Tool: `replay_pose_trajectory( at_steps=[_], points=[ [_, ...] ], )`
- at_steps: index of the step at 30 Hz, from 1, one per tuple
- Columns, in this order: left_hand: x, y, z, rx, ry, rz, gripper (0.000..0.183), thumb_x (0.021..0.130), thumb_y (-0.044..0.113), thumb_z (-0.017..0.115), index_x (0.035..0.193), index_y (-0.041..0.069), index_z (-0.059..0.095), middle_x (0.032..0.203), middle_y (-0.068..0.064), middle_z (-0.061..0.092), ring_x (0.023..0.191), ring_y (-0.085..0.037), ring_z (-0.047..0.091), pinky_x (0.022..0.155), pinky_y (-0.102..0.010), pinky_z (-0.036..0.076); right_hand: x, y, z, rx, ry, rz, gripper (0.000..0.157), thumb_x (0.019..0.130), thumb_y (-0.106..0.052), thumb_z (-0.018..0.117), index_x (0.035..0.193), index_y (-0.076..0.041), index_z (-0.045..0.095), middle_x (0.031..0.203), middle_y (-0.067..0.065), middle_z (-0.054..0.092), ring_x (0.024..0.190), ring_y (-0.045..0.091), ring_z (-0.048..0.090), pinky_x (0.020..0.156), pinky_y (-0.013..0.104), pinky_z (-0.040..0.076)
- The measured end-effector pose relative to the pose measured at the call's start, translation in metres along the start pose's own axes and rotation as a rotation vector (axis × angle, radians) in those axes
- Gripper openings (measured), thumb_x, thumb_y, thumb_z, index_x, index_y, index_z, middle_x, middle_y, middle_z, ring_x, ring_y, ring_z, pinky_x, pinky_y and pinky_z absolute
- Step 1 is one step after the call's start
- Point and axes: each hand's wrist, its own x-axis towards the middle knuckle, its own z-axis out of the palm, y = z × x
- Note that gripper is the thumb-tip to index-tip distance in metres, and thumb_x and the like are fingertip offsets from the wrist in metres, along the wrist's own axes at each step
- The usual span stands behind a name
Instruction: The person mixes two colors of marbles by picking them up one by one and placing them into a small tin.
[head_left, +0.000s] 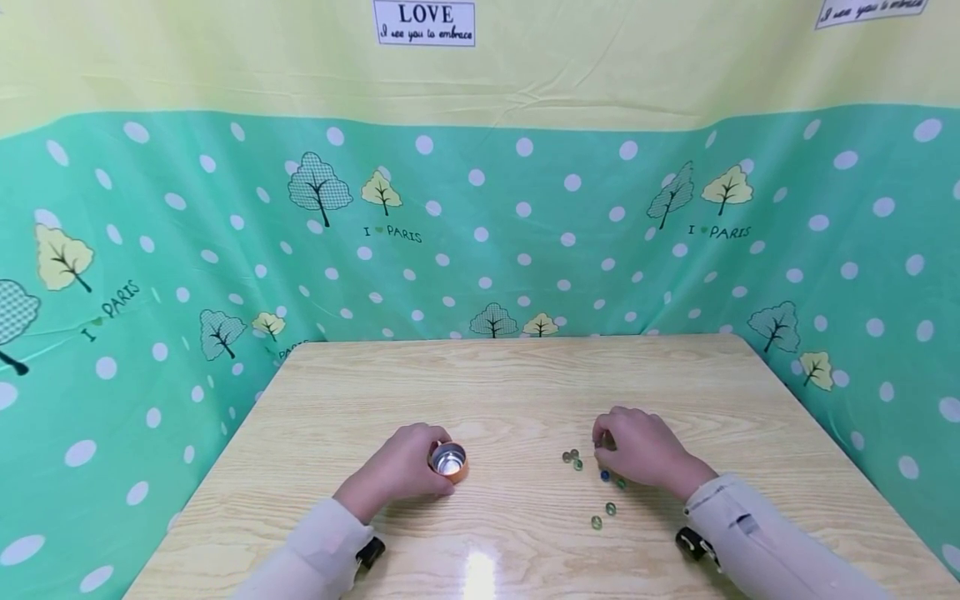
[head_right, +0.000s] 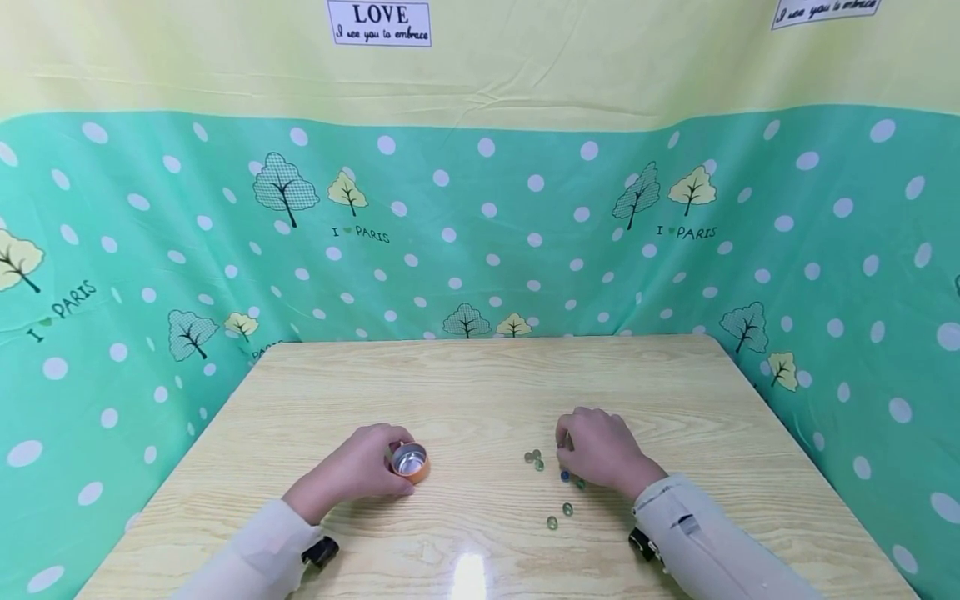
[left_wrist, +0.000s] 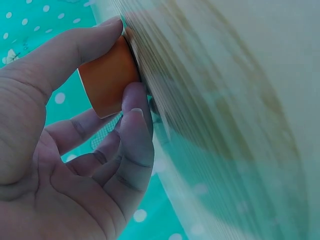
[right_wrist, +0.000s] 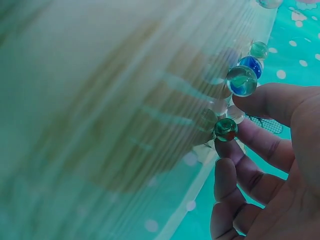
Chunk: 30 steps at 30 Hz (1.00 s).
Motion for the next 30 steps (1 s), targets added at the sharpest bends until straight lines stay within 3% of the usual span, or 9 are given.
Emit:
replay_pose_trajectory(
  at_steps=[9, 16, 26, 30],
  points=[
    [0.008, 0.006, 0.006, -0.023, -0.014, -0.020, 0.053, 0.066, 0.028, 0.098, 0.109, 0.012, 0.072, 0.094, 0.001, 0.068, 0.083, -0.013, 0.058, 0.076, -0.034, 0.051, 0.000, -0.001, -0.001, 0.025, -0.004, 0.017, 0.008, 0.085, -0.023, 0.082, 0.086, -0.023, 0.074, 0.079, -0.008, 0.056, 0.071, 0.012, 0.048, 0.064, 0.032, 0.043],
    [0.014, 0.010, 0.008, -0.066, -0.033, -0.019, 0.048, 0.066, 0.026, 0.097, 0.105, 0.014, 0.071, 0.090, -0.001, 0.067, 0.080, -0.015, 0.058, 0.074, -0.034, 0.050, 0.000, -0.001, -0.003, 0.077, -0.006, 0.036, 0.006, 0.085, -0.023, 0.080, 0.086, -0.024, 0.074, 0.083, -0.009, 0.059, 0.076, 0.009, 0.053, 0.071, 0.034, 0.049],
    [0.019, 0.010, 0.006, -0.135, -0.097, -0.055, 0.071, 0.066, 0.028, 0.100, 0.125, 0.009, 0.066, 0.097, -0.004, 0.064, 0.083, -0.017, 0.059, 0.071, -0.034, 0.051, 0.002, -0.002, -0.002, 0.105, -0.026, 0.068, 0.006, 0.085, -0.022, 0.081, 0.086, -0.023, 0.074, 0.087, -0.008, 0.062, 0.080, 0.009, 0.055, 0.078, 0.037, 0.052],
    [0.020, 0.010, 0.005, -0.152, -0.111, -0.063, 0.072, 0.066, 0.029, 0.099, 0.128, 0.011, 0.067, 0.099, -0.004, 0.064, 0.084, -0.018, 0.059, 0.069, -0.034, 0.052, 0.003, -0.001, -0.003, 0.115, -0.025, 0.072, 0.006, 0.085, -0.023, 0.081, 0.086, -0.023, 0.074, 0.086, -0.008, 0.061, 0.079, 0.009, 0.055, 0.077, 0.036, 0.052]
  ],
)
